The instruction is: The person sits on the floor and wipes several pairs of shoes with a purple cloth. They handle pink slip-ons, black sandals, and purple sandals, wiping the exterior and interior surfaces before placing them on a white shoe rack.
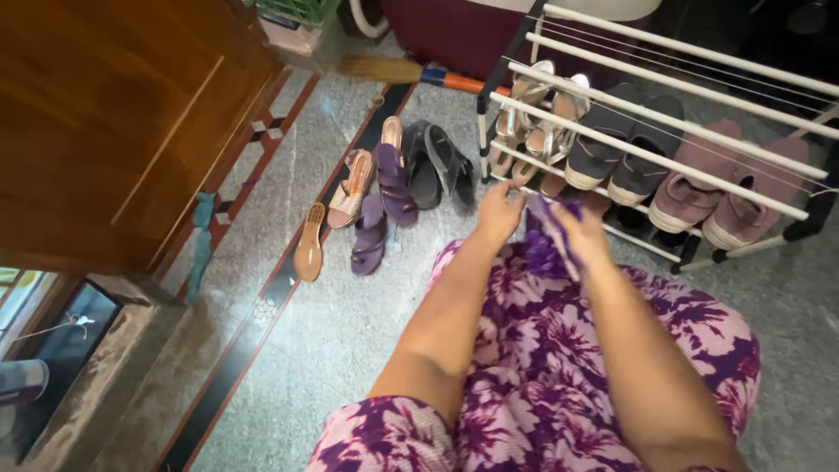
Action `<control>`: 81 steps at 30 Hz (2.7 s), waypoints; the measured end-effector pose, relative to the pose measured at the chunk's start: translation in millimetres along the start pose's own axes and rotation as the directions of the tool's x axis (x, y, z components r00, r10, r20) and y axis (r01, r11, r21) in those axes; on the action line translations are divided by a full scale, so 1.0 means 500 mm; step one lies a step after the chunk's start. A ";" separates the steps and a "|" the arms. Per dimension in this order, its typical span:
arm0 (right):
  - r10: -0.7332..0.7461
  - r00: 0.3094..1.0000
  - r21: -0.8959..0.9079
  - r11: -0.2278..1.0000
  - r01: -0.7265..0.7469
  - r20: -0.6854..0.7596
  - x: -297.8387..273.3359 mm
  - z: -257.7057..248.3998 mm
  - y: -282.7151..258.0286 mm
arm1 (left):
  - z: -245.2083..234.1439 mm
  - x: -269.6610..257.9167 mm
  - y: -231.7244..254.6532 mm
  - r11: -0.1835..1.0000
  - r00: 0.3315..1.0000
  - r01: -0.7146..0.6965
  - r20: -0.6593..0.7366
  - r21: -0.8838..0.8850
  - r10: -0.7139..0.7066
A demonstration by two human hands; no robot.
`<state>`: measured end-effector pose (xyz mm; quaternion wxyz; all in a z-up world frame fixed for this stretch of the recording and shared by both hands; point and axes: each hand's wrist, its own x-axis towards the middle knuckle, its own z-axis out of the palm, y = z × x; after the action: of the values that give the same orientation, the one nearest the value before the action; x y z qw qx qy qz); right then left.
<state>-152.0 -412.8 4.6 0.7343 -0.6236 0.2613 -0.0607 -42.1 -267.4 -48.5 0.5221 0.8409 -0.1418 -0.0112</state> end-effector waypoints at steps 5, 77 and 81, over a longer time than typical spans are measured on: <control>0.100 0.992 0.115 0.989 -0.091 -0.072 -0.061 -0.041 -0.165 | 0.051 0.044 -0.014 0.963 0.984 0.166 -0.034 -0.211 -0.177; -0.003 0.737 -0.736 -0.016 -0.676 -0.676 -0.283 -0.620 -0.053 | -0.390 -0.035 0.297 0.841 0.859 -0.472 0.075 -0.266 0.506; -0.064 0.816 -0.817 0.110 -0.566 -0.575 -0.291 -0.522 -0.146 | -0.322 -0.062 0.317 0.780 0.813 -0.502 0.103 -0.372 0.573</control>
<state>-379.4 -598.6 96.1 0.0626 -0.8491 0.5143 0.1032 -81.1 -184.3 160.6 0.6175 0.6599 -0.4272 0.0269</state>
